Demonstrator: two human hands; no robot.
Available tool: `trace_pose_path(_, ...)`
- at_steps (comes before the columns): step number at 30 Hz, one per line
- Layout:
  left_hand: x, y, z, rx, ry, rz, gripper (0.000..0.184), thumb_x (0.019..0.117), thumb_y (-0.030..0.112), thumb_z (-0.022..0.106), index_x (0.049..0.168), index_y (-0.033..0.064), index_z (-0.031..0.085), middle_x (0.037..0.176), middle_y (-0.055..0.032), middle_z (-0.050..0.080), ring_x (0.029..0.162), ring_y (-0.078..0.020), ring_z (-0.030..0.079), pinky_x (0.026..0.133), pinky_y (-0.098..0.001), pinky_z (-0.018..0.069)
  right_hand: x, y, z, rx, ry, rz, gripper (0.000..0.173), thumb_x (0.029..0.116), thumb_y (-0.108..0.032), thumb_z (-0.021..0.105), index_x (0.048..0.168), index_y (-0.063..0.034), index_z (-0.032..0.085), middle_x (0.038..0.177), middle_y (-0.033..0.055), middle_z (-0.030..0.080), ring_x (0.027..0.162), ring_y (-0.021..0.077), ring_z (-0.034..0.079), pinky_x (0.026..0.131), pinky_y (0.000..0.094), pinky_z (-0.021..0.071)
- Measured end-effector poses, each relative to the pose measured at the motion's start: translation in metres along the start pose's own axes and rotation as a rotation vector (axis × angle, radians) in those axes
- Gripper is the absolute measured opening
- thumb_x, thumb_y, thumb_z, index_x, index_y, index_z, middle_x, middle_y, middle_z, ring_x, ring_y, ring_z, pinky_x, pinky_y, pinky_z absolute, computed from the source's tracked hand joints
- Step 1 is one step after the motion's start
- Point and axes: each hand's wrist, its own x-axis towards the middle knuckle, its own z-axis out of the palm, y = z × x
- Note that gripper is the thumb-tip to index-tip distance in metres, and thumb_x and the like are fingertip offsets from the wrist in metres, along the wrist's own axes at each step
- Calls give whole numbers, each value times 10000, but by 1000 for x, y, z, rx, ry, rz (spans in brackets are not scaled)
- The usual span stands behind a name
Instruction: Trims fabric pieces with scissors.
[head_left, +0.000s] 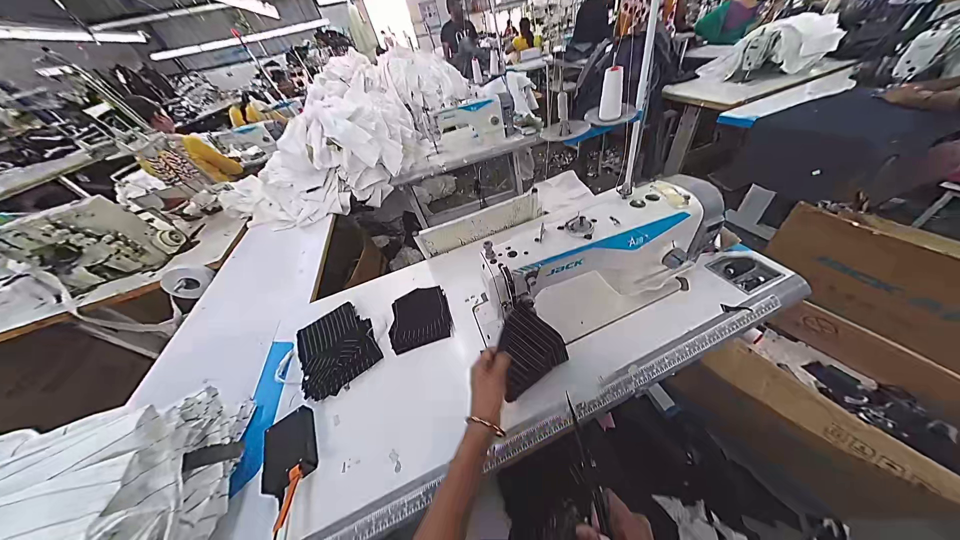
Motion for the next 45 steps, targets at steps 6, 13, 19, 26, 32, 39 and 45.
trace_pose_path(6,19,-15,-79,-315,172,-402,327,1098,232,395,1260,2,561,1086,-156,664,930,-226,670,777,-403,555,2,7,2,46,23,19,409,867,-385,746,809,3,629,599,28,586,523,42,543,507,241,453)
trace_pose_path(13,19,-62,-112,84,212,-209,378,1010,-7,571,1376,-69,501,1123,-211,675,897,-202,672,779,-360,553,-1,14,15,37,-90,56,399,845,-380,770,851,-4,635,609,4,586,523,36,522,518,242,436)
trace_pose_path(19,10,-65,-97,788,9,397,366,988,32,546,1338,-21,636,1450,-257,554,1356,-471,509,1108,-627,403,10,1,26,-5,-152,7,394,859,-350,766,861,23,641,615,42,604,530,67,554,522,260,457)
trace_pose_path(26,18,-61,-90,980,-315,209,587,1009,384,621,1526,136,494,1546,-142,493,1445,-372,426,1176,-579,307,33,-33,37,370,-253,367,324,914,-406,715,803,-132,583,564,-110,511,466,-21,473,453,175,405)
trace_pose_path(32,9,-58,-95,1141,-356,218,674,949,598,607,1534,283,494,1491,-181,520,1312,-437,495,1014,-608,405,44,-73,30,1085,-431,822,466,1112,-432,314,833,-138,544,552,-87,472,402,-21,443,387,122,389)
trace_pose_path(39,-1,-56,-97,1251,-271,55,551,1101,458,340,1600,226,377,1437,-217,549,1253,-399,576,998,-569,453,7,-85,31,1210,-228,856,464,1115,-434,316,836,-166,572,545,-99,499,406,-23,480,401,123,421)
trace_pose_path(45,-4,-48,-92,1252,-276,-65,652,1085,517,369,1627,162,295,1459,-208,543,1288,-399,567,1032,-567,447,-11,-89,41,1142,-182,853,430,1124,-388,310,863,-148,552,548,-91,506,413,-13,489,406,132,426)
